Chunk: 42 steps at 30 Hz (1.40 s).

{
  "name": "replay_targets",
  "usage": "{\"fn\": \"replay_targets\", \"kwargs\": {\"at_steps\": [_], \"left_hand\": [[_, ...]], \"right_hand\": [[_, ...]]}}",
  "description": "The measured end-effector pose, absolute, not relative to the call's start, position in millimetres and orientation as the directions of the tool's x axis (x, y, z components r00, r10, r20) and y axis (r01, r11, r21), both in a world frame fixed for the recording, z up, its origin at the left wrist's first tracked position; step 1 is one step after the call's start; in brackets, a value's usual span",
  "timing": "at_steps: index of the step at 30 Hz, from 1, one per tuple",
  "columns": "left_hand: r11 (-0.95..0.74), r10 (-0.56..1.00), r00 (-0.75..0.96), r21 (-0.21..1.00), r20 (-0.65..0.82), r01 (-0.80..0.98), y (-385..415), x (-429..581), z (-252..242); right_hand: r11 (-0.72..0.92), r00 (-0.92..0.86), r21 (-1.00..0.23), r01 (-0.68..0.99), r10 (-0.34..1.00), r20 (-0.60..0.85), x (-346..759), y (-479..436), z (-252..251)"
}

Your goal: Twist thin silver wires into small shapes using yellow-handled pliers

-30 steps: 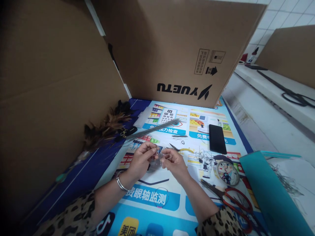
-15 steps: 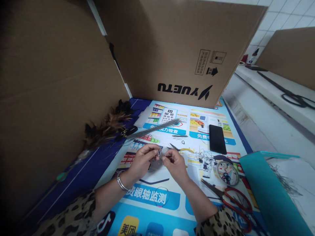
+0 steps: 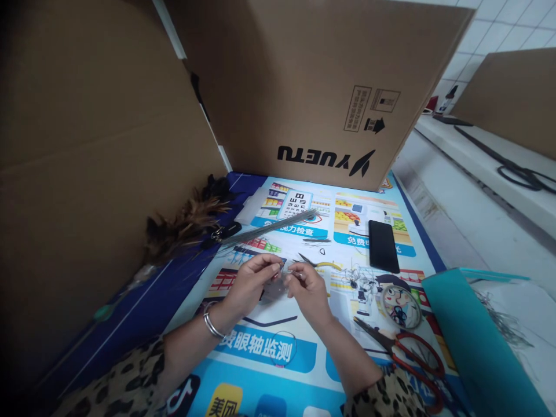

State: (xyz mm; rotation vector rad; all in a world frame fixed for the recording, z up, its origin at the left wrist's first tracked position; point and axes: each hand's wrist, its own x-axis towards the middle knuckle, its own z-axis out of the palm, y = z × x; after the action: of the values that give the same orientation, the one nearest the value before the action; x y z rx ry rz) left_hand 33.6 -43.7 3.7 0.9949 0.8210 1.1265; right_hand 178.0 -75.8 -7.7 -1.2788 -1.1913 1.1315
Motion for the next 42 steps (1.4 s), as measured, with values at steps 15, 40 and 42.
{"fn": "replay_targets", "kwargs": {"at_steps": [15, 40, 42], "left_hand": [[0.128, 0.977, 0.208, 0.92, -0.052, -0.37, -40, 34, 3], [0.139, 0.977, 0.202, 0.919, -0.067, -0.368, -38, 33, 4], [0.131, 0.978, 0.201, 0.924, -0.061, -0.359, -38, 34, 3]], "right_hand": [[-0.027, 0.039, -0.997, -0.079, 0.999, -0.03, 181, -74, -5], [-0.059, -0.001, -0.97, -0.235, 0.998, -0.06, 188, -75, -8], [-0.069, -0.004, -0.966, -0.251, 0.998, -0.07, 189, -75, -6]]}}
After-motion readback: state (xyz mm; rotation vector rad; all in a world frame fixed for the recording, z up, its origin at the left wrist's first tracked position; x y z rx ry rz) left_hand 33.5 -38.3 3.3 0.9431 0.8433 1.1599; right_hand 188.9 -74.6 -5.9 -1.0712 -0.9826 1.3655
